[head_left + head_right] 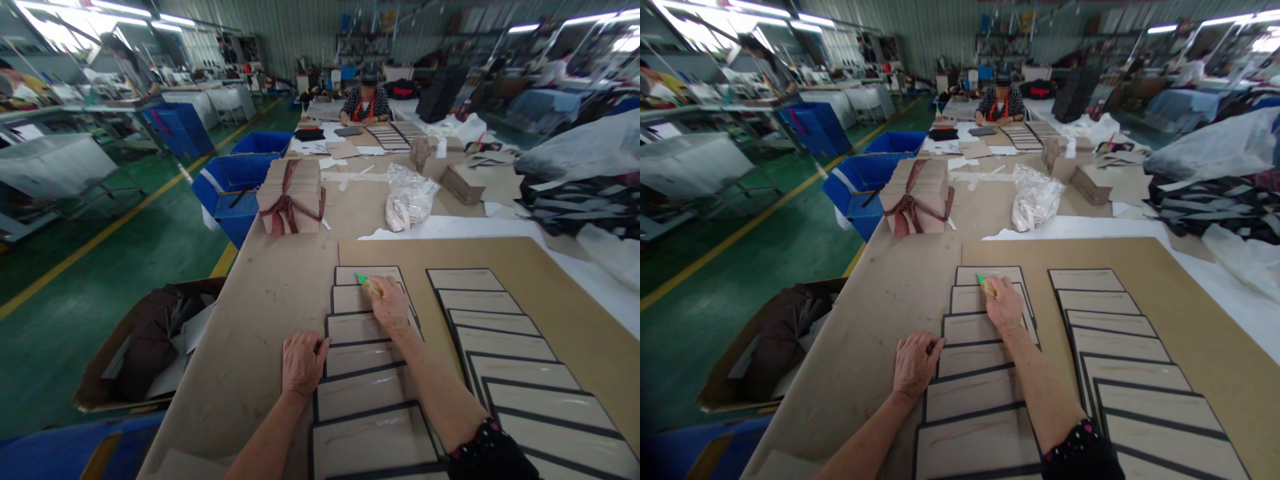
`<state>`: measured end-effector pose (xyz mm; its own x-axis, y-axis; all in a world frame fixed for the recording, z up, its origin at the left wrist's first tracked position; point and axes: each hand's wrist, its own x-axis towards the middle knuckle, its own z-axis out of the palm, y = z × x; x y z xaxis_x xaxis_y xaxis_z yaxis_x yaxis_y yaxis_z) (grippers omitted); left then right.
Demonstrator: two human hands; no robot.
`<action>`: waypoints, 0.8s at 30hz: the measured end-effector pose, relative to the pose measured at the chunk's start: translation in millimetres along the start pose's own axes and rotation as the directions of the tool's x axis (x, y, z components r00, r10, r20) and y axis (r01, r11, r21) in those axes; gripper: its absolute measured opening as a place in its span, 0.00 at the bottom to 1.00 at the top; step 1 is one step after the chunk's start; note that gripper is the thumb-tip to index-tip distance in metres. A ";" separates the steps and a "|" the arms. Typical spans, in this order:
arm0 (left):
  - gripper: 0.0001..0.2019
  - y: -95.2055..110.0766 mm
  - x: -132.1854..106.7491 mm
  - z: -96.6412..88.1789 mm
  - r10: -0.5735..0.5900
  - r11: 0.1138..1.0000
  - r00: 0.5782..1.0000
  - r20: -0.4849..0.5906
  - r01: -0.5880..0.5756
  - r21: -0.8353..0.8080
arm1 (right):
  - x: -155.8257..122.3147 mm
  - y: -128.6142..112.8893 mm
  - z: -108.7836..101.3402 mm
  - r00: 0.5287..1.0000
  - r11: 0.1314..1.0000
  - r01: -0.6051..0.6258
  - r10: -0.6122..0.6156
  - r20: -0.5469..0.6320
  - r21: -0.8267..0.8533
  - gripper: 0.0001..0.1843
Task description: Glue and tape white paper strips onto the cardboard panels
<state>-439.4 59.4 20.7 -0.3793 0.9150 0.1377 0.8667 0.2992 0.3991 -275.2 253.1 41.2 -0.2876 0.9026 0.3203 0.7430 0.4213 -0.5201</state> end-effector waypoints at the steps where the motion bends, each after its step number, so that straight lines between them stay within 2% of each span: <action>1: 0.16 0.0 -0.1 -0.3 -0.001 1.000 1.000 -0.001 0.001 -0.001 | -0.7 0.0 0.4 1.000 1.000 0.000 0.000 -0.003 0.006 0.10; 3: 0.15 0.0 -0.4 -0.4 -0.004 1.000 1.000 -0.003 0.004 0.001 | -1.9 8.6 -3.8 0.999 1.000 -0.028 0.029 -0.029 0.007 0.11; 8: 0.14 0.3 -0.4 0.8 -0.009 1.000 1.000 0.002 0.009 0.009 | -1.1 47.1 -24.9 0.983 0.987 -0.149 0.143 -0.111 -0.051 0.13; 10: 0.14 0.5 -0.2 0.9 -0.011 1.000 1.000 0.003 0.011 0.006 | 0.5 49.5 -26.4 0.985 0.986 -0.149 0.141 -0.102 -0.070 0.13; 12: 0.13 0.6 -0.2 0.6 -0.014 1.000 1.000 0.003 0.014 0.000 | 1.2 39.3 -20.5 0.993 0.992 -0.102 0.097 -0.073 -0.070 0.12; 17: 0.14 0.3 -0.4 -0.4 -0.004 1.000 1.000 0.009 0.004 0.000 | -0.4 -10.5 10.7 1.000 0.998 0.024 -0.025 -0.014 -0.056 0.10; 19: 0.14 0.2 -0.3 -0.3 0.000 1.000 1.000 0.010 0.000 0.005 | -0.3 -21.9 18.7 0.998 0.998 0.062 -0.061 0.009 -0.032 0.10; 21: 0.14 0.3 -0.2 0.3 -0.005 1.000 1.000 0.008 0.005 0.010 | 0.1 -22.7 20.1 0.996 0.996 0.083 -0.083 0.023 -0.008 0.10; 24: 0.14 0.5 -0.5 1.0 -0.012 1.000 1.000 0.002 0.012 0.011 | 0.3 -11.5 13.6 0.998 0.998 0.057 -0.058 -0.006 -0.010 0.09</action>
<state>-438.5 59.4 20.0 -0.3892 0.9118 0.1308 0.8656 0.3134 0.3906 -292.0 249.7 36.4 -0.3263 0.8764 0.3543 0.7312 0.4715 -0.4930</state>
